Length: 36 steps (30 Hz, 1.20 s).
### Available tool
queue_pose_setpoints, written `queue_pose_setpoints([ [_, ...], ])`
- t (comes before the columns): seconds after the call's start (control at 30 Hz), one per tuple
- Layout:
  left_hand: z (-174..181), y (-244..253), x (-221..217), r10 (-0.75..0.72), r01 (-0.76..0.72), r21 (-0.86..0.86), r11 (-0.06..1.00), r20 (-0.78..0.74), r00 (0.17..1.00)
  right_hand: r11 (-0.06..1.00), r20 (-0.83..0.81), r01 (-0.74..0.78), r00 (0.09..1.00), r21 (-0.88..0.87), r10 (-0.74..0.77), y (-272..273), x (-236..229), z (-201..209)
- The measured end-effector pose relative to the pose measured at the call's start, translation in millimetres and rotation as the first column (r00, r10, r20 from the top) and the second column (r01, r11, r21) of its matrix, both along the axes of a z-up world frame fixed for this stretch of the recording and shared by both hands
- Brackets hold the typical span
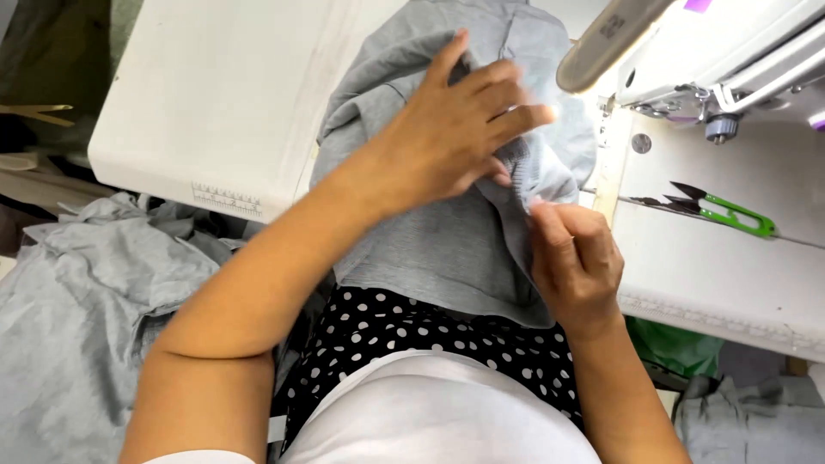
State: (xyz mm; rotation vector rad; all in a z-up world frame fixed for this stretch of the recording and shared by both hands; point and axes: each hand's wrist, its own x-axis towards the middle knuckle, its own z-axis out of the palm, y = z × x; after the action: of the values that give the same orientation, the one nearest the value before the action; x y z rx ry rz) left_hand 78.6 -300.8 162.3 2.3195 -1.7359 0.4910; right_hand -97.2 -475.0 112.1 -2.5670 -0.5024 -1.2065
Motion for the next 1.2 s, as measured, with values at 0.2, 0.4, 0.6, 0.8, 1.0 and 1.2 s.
queue_pose_setpoints([
  [0.2,-20.9,13.6,3.6,-0.297,0.298,-0.157,0.942,0.028,0.954,0.997,-0.07,-0.076,0.995,0.0,0.076,-6.9,-4.4,-12.8],
  [0.4,-75.8,33.6,-3.3,-0.258,0.464,-0.477,0.747,0.435,0.863,0.968,0.003,-0.066,0.998,0.24,0.068,-14.7,-8.9,-42.8],
  [0.6,-62.2,36.5,-21.8,-0.247,0.494,-0.557,0.667,0.461,0.852,0.983,0.227,-0.13,0.969,0.13,0.099,-32.2,-17.2,-66.2],
  [0.8,-63.5,34.6,-23.3,-0.22,0.498,-0.569,0.654,0.487,0.845,0.984,0.202,-0.141,0.972,0.112,0.117,-47.7,-24.4,-74.6],
  [1.0,-65.5,33.5,-22.9,-0.22,0.478,-0.594,0.647,0.455,0.863,0.989,0.22,-0.122,0.97,0.081,0.101,-50.6,-23.8,-80.2],
  [1.2,-77.5,49.9,1.3,-0.229,0.357,-0.554,0.752,0.289,0.93,0.966,0.091,-0.115,0.991,0.232,0.096,-3.9,27.1,-40.0],
])
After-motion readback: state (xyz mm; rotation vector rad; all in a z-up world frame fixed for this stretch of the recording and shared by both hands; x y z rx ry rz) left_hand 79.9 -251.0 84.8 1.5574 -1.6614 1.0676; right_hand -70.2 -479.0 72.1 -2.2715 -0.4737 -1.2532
